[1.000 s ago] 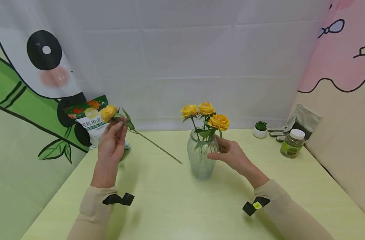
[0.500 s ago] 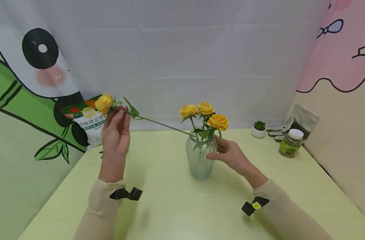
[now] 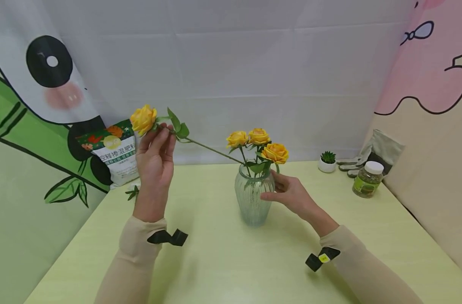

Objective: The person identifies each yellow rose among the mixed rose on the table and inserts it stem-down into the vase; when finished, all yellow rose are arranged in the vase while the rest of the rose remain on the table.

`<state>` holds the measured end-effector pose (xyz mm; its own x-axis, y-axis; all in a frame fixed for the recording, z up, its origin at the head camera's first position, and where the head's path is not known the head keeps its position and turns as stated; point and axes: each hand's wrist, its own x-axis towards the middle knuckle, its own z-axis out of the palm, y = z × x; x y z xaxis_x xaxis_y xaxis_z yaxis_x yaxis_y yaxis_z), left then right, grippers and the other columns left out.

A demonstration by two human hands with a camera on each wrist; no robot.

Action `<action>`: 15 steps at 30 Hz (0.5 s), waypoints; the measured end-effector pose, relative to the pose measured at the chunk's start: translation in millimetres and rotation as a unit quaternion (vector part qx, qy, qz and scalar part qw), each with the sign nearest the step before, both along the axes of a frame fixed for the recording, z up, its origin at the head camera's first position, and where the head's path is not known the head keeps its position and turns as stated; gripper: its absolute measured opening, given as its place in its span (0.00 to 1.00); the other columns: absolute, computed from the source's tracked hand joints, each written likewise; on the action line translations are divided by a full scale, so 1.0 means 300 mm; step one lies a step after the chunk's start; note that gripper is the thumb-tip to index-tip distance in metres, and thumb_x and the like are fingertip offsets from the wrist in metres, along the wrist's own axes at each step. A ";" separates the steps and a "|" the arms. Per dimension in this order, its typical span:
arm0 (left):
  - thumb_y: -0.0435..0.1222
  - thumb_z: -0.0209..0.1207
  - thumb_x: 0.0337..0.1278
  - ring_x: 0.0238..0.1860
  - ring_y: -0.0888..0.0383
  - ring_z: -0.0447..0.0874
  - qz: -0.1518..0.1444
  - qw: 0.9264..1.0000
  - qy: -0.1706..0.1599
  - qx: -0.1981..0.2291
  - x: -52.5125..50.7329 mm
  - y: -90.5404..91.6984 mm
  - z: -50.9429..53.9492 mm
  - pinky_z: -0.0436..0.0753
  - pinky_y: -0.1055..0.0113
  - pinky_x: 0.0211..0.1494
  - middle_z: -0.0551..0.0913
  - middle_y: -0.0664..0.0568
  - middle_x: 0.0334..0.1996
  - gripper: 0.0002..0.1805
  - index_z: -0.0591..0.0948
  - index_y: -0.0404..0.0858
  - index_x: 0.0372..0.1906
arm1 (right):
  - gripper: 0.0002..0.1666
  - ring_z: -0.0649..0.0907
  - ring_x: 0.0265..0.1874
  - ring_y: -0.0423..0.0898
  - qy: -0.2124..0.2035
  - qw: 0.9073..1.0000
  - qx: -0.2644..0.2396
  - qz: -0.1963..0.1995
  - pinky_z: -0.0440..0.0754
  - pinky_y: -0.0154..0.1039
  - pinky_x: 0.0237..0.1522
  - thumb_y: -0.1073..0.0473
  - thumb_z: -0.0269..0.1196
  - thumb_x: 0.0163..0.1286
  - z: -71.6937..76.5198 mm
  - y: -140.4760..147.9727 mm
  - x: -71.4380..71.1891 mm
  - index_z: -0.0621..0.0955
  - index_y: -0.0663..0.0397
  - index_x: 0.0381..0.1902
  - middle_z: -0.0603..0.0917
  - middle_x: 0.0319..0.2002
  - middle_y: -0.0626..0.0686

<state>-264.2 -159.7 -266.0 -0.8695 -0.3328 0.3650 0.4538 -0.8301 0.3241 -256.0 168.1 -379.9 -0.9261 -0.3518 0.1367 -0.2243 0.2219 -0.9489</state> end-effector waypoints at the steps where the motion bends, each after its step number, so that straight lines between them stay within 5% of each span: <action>1: 0.13 0.60 0.55 0.39 0.45 0.89 -0.001 1.000 0.003 -0.003 0.000 0.005 0.002 0.88 0.61 0.41 0.87 0.38 0.37 0.10 0.88 0.27 0.34 | 0.58 0.68 0.71 0.56 0.000 1.000 0.000 0.000 0.71 0.51 0.67 0.48 0.74 0.62 0.000 -0.001 0.001 0.55 0.61 0.78 0.61 0.76 0.58; 9: 0.13 0.60 0.54 0.39 0.45 0.89 -0.007 0.999 0.034 -0.041 0.002 0.052 0.018 0.87 0.59 0.44 0.88 0.38 0.36 0.12 0.89 0.29 0.32 | 0.58 0.68 0.71 0.56 0.005 1.000 -0.001 0.002 0.71 0.51 0.67 0.49 0.74 0.62 0.003 -0.003 0.001 0.55 0.61 0.78 0.61 0.76 0.58; 15: 0.12 0.55 0.58 0.40 0.48 0.90 0.016 0.992 0.059 -0.112 0.008 0.090 0.013 0.87 0.60 0.45 0.88 0.40 0.36 0.17 0.89 0.30 0.33 | 0.59 0.69 0.70 0.56 -0.001 1.000 0.000 -0.001 0.71 0.52 0.66 0.48 0.75 0.61 0.005 -0.006 0.004 0.55 0.61 0.78 0.62 0.75 0.58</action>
<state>-261.6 -132.7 -262.3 -0.8073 -0.2583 0.5306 0.5235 -0.7285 0.4418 -254.8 166.3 -378.5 -0.9271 -0.3496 0.1354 -0.2228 0.2234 -0.9489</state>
